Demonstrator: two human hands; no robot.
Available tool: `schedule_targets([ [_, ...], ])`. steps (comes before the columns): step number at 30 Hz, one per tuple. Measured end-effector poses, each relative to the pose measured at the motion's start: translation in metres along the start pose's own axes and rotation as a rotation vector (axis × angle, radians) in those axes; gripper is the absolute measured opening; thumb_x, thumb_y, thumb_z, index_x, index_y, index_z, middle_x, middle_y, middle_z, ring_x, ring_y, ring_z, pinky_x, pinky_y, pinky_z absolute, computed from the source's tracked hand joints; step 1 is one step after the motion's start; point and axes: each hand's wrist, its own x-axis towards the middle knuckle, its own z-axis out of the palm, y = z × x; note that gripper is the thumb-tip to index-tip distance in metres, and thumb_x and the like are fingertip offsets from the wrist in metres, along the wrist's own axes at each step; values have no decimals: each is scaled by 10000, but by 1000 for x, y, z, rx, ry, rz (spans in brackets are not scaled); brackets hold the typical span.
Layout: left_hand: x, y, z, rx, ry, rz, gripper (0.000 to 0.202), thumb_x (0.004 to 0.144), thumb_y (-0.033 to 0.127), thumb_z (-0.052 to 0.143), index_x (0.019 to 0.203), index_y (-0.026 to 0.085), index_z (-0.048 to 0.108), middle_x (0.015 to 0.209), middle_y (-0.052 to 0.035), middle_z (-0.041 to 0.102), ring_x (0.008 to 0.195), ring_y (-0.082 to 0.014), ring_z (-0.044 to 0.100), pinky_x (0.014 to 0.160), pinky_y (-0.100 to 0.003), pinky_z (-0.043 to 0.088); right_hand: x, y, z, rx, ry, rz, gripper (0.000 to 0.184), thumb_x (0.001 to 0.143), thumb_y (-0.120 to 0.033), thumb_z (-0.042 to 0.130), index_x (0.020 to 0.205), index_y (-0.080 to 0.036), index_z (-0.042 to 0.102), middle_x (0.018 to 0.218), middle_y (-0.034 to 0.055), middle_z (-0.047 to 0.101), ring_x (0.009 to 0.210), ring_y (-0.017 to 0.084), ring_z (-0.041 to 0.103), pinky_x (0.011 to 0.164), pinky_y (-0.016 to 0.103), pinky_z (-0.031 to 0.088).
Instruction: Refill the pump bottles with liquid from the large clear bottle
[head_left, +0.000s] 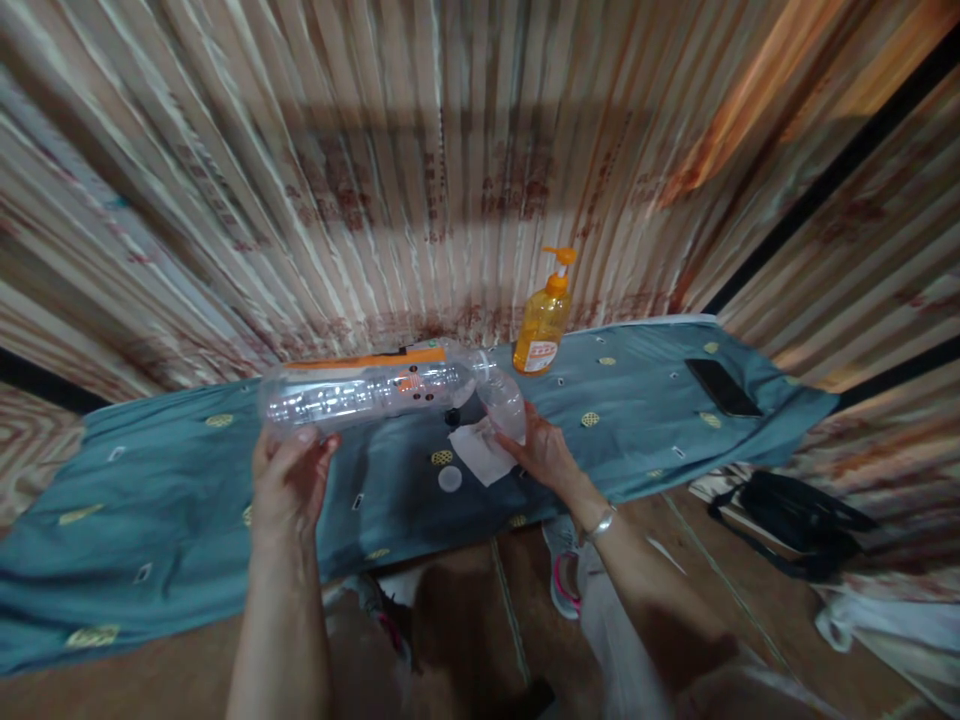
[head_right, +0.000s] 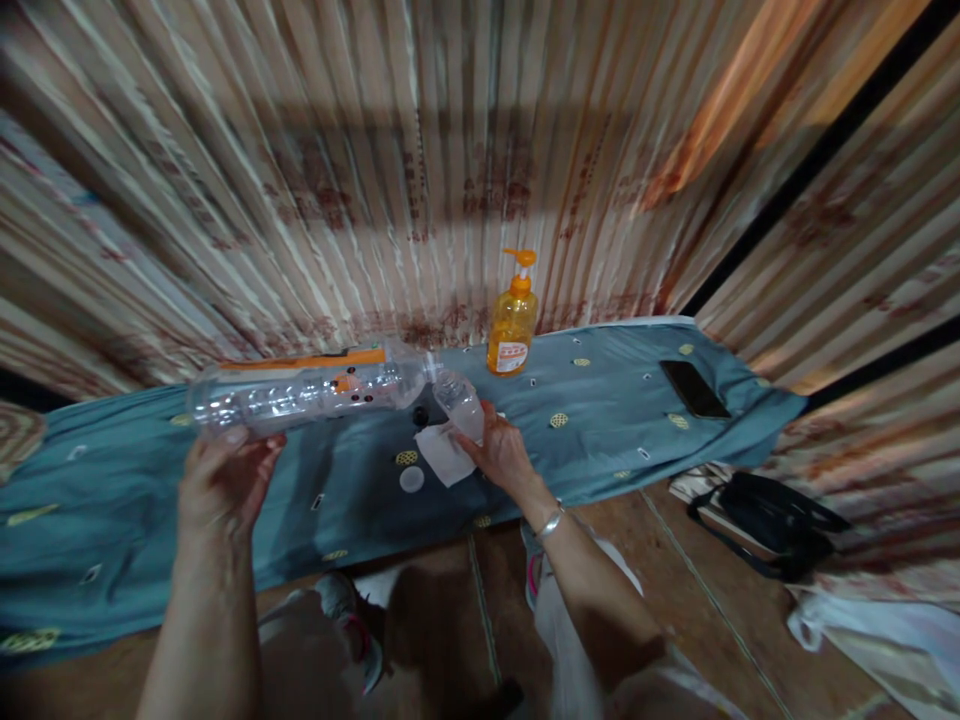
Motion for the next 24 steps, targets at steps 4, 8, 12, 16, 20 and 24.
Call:
schedule_targets([
  [4,0,-1,2,-30,25,-21,374,434,146,848,742,200,643,704,37,663,619,-117,599,536,-205,504,0,0,-1,-8,-11,14,618,911,-391,637,1441,-121,471,1065,207,755,979,324,738,849,477,603],
  [8,1,-1,2,-47,15,-28,413,414,142,862,765,185,650,750,24,689,637,-118,616,522,-196,503,0,1,1,-10,-19,14,632,910,-403,637,1423,-75,468,1079,223,748,968,312,740,852,457,600],
  [12,2,-3,1,-58,14,2,440,414,152,874,796,188,659,726,27,684,608,-114,612,509,-195,504,0,2,3,-32,-4,9,639,903,-402,655,1414,-66,469,1082,223,748,940,309,745,838,457,601],
  [16,2,-3,1,-74,6,-6,429,419,152,888,780,221,668,707,32,681,597,-119,612,503,-200,506,0,1,4,-36,-3,19,630,900,-382,667,1413,-72,474,1029,207,759,908,308,751,806,448,609],
  [20,2,-3,0,-68,-21,1,411,443,148,879,788,224,671,697,37,673,600,-118,611,499,-196,500,0,1,2,-27,-2,24,646,887,-364,684,1423,-75,469,1037,212,755,919,307,752,814,448,607],
  [24,3,-4,-1,-76,-38,4,390,467,141,866,791,221,664,709,41,678,615,-118,615,510,-198,504,1,1,1,-2,-21,34,638,887,-372,672,1422,-87,472,1052,206,754,927,312,749,811,455,602],
])
